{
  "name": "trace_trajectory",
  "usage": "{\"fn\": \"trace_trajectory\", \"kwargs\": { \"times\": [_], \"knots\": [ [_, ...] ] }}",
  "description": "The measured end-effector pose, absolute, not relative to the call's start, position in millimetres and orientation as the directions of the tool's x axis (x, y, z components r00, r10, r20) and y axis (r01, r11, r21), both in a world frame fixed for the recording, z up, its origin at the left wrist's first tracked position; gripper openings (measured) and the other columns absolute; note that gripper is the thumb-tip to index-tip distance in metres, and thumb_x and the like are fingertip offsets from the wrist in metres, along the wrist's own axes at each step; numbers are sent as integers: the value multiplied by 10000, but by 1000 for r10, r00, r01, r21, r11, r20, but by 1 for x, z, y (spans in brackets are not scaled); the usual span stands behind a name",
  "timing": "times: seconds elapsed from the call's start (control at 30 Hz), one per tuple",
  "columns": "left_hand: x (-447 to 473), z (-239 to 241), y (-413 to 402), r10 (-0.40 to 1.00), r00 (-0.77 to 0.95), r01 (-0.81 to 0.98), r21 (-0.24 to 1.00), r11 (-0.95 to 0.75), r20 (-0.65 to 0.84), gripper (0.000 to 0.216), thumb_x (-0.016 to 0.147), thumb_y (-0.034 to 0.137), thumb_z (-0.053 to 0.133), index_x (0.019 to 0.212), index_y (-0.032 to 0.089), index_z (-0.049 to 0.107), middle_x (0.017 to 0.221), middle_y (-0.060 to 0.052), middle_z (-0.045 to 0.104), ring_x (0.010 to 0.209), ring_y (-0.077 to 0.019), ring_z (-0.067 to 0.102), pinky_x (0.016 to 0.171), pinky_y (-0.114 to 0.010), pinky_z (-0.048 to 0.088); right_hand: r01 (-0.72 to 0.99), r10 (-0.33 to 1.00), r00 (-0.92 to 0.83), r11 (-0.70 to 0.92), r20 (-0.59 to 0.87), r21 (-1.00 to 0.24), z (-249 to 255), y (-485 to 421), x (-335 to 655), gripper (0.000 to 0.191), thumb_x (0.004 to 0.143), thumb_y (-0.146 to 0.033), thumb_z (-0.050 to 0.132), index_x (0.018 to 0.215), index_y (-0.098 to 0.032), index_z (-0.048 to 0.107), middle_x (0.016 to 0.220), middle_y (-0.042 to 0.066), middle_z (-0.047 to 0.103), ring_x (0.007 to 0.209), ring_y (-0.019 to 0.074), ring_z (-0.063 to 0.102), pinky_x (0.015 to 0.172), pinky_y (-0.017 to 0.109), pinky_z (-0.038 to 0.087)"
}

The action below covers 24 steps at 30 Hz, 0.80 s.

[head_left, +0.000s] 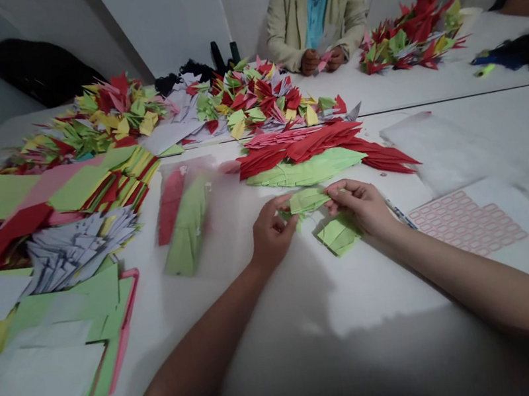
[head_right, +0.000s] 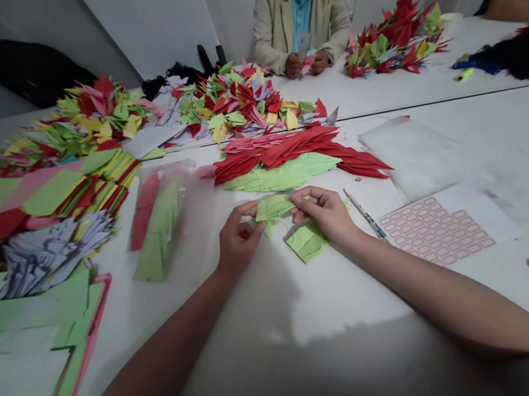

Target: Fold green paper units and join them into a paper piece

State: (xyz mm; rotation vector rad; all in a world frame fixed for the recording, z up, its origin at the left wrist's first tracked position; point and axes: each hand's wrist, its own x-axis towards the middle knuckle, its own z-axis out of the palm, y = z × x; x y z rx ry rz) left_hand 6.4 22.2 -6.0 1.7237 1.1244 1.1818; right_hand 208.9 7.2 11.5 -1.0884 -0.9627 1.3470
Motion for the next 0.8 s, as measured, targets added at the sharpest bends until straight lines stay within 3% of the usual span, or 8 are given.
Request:
{"fn": "trace_trajectory", "kwargs": {
  "times": [0.07,0.13,0.27,0.33,0.47,0.6,0.7,0.8],
  "knots": [
    [3,-6,23,853,200,404,752,-521,483,244,807,275,652,1049,254,676,978,-8,565,467,3,362,487,-161,392,-201,998,9,-59,-62,-978,12,7,209,317,729,-478,712,856,-197,637,653,4,656,541,113,575,563,248,451],
    [1,-5,23,777,205,467,638,-612,595,177,821,264,652,988,250,708,970,-11,569,474,-1,362,512,-165,410,-33,998,53,36,34,-999,15,6,210,303,779,-483,658,900,-205,648,622,-16,587,529,108,509,544,252,404],
    [-1,-2,21,706,205,463,569,-680,678,136,828,204,645,952,211,700,979,-21,614,501,-10,451,531,-161,454,463,874,174,334,454,-821,24,0,214,220,825,-421,617,858,-206,650,688,-10,473,649,128,451,607,272,367],
    [-1,-1,20,694,209,444,565,-695,689,139,839,177,622,961,196,685,1013,-37,638,610,-44,561,552,-156,489,541,835,167,367,524,-757,26,-4,213,211,826,-404,618,788,-197,609,698,-11,460,653,125,437,614,273,360],
    [0,-1,20,645,247,428,516,-742,723,186,856,143,586,1019,202,653,1044,-47,680,936,-128,649,665,-181,563,470,965,3,231,263,-852,22,-11,203,274,812,-457,628,888,-194,630,590,-52,423,532,93,395,529,250,328],
    [0,-1,20,576,276,419,443,-793,770,240,854,91,569,1049,209,643,1040,-42,699,997,-139,651,862,-265,564,281,974,-226,48,-17,-958,14,-17,191,397,789,-524,630,994,-185,654,532,-73,395,464,75,347,464,228,289],
    [-1,-1,21,609,257,396,492,-775,751,228,857,101,566,1038,212,651,1041,-41,699,1001,-140,652,857,-265,569,121,958,-284,-11,-45,-993,15,-19,190,379,817,-535,591,875,-165,655,510,-73,360,443,63,291,434,221,226],
    [-2,-4,24,732,179,331,660,-674,657,178,856,156,591,1010,209,662,1039,-46,690,996,-147,653,732,-217,588,48,986,-170,9,1,-999,22,-15,196,377,848,-530,554,784,-166,627,482,-74,324,438,64,259,432,227,182]
  ]
}}
